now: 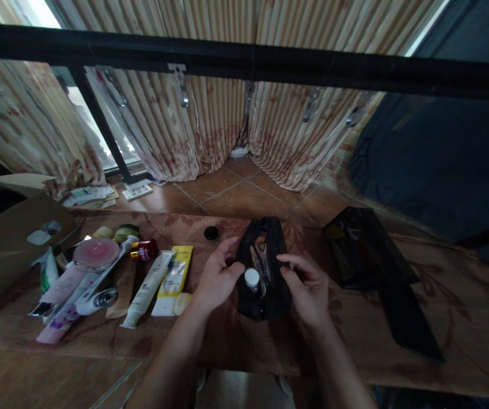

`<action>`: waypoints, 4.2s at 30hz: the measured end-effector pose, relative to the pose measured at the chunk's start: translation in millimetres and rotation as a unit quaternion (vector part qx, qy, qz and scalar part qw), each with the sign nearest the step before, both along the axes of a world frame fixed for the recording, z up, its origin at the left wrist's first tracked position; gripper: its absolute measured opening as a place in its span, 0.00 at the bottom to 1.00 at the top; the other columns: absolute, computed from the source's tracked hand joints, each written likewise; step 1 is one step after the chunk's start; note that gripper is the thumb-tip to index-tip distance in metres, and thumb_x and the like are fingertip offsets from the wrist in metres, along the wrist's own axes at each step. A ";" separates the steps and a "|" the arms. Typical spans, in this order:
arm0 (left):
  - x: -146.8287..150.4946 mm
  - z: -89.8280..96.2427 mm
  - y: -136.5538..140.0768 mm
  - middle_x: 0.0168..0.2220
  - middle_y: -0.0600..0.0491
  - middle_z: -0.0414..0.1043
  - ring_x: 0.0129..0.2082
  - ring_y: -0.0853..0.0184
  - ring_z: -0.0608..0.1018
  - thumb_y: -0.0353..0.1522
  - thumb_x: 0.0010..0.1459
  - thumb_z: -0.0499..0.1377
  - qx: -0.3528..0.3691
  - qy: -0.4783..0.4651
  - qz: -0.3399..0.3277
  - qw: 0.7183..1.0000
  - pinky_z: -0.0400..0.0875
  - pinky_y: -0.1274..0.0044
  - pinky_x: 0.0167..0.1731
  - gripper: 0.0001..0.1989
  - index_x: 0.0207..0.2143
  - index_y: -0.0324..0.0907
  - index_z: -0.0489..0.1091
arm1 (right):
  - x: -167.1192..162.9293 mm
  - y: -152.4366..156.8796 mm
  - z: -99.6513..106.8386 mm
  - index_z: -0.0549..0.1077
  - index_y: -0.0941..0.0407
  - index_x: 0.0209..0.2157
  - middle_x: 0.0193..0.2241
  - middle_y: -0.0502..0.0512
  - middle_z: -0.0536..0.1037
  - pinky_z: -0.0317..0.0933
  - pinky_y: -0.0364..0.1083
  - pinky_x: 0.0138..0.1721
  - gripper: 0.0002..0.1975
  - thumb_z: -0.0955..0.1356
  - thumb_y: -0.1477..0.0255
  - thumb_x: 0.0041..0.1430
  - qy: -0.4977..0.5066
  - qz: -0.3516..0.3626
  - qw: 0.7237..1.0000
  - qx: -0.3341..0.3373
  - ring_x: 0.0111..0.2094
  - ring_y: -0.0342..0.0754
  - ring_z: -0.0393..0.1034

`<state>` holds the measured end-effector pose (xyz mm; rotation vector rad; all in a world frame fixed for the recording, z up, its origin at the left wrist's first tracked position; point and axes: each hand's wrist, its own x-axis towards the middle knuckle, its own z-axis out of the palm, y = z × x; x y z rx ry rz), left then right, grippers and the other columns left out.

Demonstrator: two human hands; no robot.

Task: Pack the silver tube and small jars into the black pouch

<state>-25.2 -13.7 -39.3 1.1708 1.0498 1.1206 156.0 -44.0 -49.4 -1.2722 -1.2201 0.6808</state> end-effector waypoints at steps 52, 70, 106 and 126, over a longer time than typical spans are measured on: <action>-43.7 -7.8 10.7 0.41 0.44 0.78 0.40 0.58 0.79 0.34 0.59 0.56 -0.023 0.396 0.165 0.903 0.70 0.70 0.41 0.18 0.50 0.37 0.72 | -11.0 0.3 -2.6 0.82 0.55 0.32 0.22 0.49 0.75 0.60 0.39 0.20 0.11 0.77 0.66 0.45 0.091 -0.080 0.990 -0.067 0.21 0.41 0.65; -20.5 -4.7 -0.2 0.49 0.37 0.75 0.51 0.51 0.77 0.37 0.61 0.56 -0.041 0.521 0.021 0.852 0.69 0.67 0.48 0.22 0.55 0.36 0.68 | -10.8 0.7 -1.2 0.82 0.56 0.32 0.23 0.50 0.76 0.60 0.40 0.21 0.10 0.76 0.67 0.46 0.086 -0.072 0.992 -0.050 0.22 0.42 0.67; -33.3 -49.0 57.0 0.53 0.40 0.67 0.52 0.53 0.71 0.22 0.55 0.57 0.107 0.567 0.093 0.811 0.65 0.65 0.53 0.26 0.57 0.39 0.65 | -5.5 6.2 -2.4 0.81 0.55 0.31 0.20 0.45 0.67 0.57 0.39 0.24 0.05 0.73 0.69 0.51 0.080 -0.032 0.996 -0.014 0.23 0.40 0.61; -38.1 2.6 10.5 0.51 0.50 0.72 0.41 0.65 0.78 0.35 0.48 0.68 -0.027 -0.037 0.060 0.997 0.72 0.74 0.40 0.29 0.53 0.45 0.67 | -9.4 7.5 1.6 0.80 0.55 0.29 0.19 0.45 0.67 0.55 0.40 0.23 0.05 0.71 0.70 0.52 0.100 -0.014 0.995 -0.013 0.22 0.40 0.59</action>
